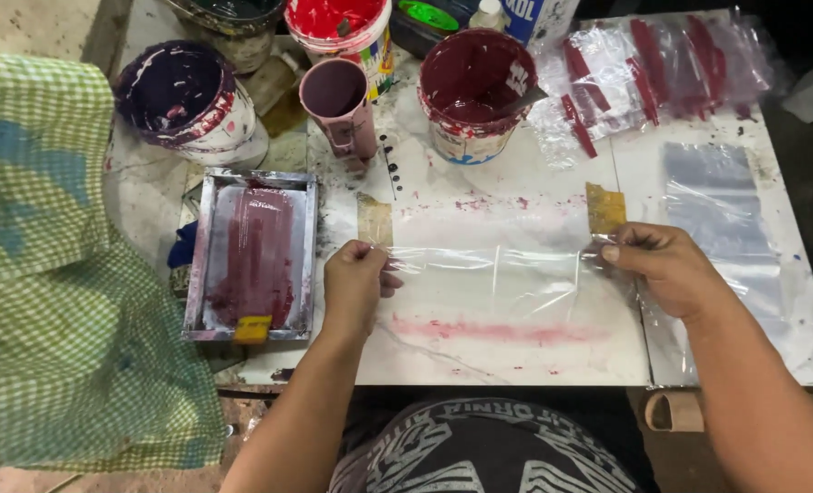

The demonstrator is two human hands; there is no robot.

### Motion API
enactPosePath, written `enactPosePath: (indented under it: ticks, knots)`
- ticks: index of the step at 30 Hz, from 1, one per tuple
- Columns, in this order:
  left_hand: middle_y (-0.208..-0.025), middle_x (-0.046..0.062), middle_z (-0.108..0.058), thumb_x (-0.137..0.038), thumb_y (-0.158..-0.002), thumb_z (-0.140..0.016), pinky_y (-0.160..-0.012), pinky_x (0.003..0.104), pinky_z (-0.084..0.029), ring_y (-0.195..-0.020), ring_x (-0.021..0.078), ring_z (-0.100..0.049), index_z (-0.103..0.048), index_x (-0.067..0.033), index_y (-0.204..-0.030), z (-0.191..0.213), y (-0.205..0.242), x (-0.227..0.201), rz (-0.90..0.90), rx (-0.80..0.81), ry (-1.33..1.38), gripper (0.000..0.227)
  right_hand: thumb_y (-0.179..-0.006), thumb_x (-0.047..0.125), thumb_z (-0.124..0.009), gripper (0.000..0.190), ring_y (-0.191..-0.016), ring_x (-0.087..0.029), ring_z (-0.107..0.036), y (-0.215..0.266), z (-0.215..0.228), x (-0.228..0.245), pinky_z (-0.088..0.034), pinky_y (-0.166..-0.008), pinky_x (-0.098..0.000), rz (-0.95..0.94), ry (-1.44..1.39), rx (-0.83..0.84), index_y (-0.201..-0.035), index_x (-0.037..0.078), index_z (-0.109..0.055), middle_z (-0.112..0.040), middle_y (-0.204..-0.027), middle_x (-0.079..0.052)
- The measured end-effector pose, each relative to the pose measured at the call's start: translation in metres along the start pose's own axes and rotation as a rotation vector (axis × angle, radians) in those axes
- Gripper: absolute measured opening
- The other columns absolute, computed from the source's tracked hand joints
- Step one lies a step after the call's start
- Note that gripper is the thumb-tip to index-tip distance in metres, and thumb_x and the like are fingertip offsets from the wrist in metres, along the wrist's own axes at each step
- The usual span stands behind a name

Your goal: The person uses a yellow squeegee to spread red ink evenly across a rectangular screen printing frame. They then pick up a clear plastic sheet, place it over a white surface, and smooth it down with both hands.

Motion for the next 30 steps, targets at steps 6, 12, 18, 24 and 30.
enactPosePath:
  ticks: [6, 12, 18, 24, 30]
  knots:
    - [-0.082, 0.012, -0.077, -0.009, -0.089, -0.057, -0.036, 0.032, -0.023, -0.051, 0.0177, -0.057, -0.040, -0.0126, -0.067, 0.010, 0.013, -0.008, 0.009, -0.070, -0.131, 0.028, -0.097, -0.005, -0.066, 0.013, -0.080, -0.034, -0.073, 0.006, -0.012, 0.013, -0.054, -0.062, -0.0381, -0.174, 0.072, -0.166, -0.098, 0.002, -0.055, -0.064, -0.085, -0.021]
    - [-0.084, 0.006, -0.078, -0.030, -0.097, -0.054, -0.069, 0.034, -0.050, -0.076, 0.0177, -0.068, -0.075, -0.0134, -0.106, 0.019, 0.005, 0.007, -0.112, -0.099, -0.552, 0.028, -0.099, 0.009, -0.064, 0.006, -0.065, -0.021, -0.052, 0.025, -0.042, 0.043, -0.044, -0.054, -0.0361, -0.278, 0.438, -0.420, -0.103, 0.007, -0.068, -0.061, -0.083, -0.011]
    - [-0.075, 0.006, -0.069, -0.022, -0.099, -0.055, -0.068, 0.043, -0.046, -0.073, 0.0275, -0.063, -0.066, -0.0113, -0.124, 0.022, 0.001, 0.022, -0.280, -0.110, -0.723, 0.029, -0.095, 0.015, -0.062, 0.035, -0.083, -0.026, -0.067, 0.035, -0.050, 0.037, -0.048, -0.066, -0.0387, -0.263, 0.682, -0.469, -0.129, 0.010, -0.062, -0.073, -0.094, -0.013]
    - [-0.110, 0.008, -0.072, -0.019, -0.098, -0.058, -0.071, 0.052, -0.051, -0.094, 0.0340, -0.068, -0.062, -0.0113, -0.126, 0.023, -0.004, 0.045, -0.558, -0.187, -0.896, 0.029, -0.095, 0.028, -0.063, 0.039, -0.095, -0.025, -0.064, 0.049, -0.051, 0.033, -0.048, -0.078, -0.0386, -0.214, 0.672, -0.489, -0.130, 0.010, -0.064, -0.070, -0.107, -0.006]
    - [-0.141, 0.017, -0.054, -0.039, -0.092, -0.070, -0.084, 0.054, -0.052, -0.125, 0.0401, -0.053, -0.059, -0.0104, -0.136, 0.006, 0.010, 0.052, -0.990, -0.281, -1.202, 0.054, -0.099, 0.008, -0.067, 0.035, -0.124, -0.035, -0.058, 0.078, 0.014, -0.003, -0.048, -0.101, -0.0439, 0.381, 1.031, -0.669, -0.132, -0.001, -0.072, -0.061, -0.132, -0.017]
Point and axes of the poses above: each hand's wrist, its own y-axis away from the middle knuckle, its own z-axis out of the back of the hand, x = y × z, the point moved 3 cm from there along -y, towards the middle knuckle
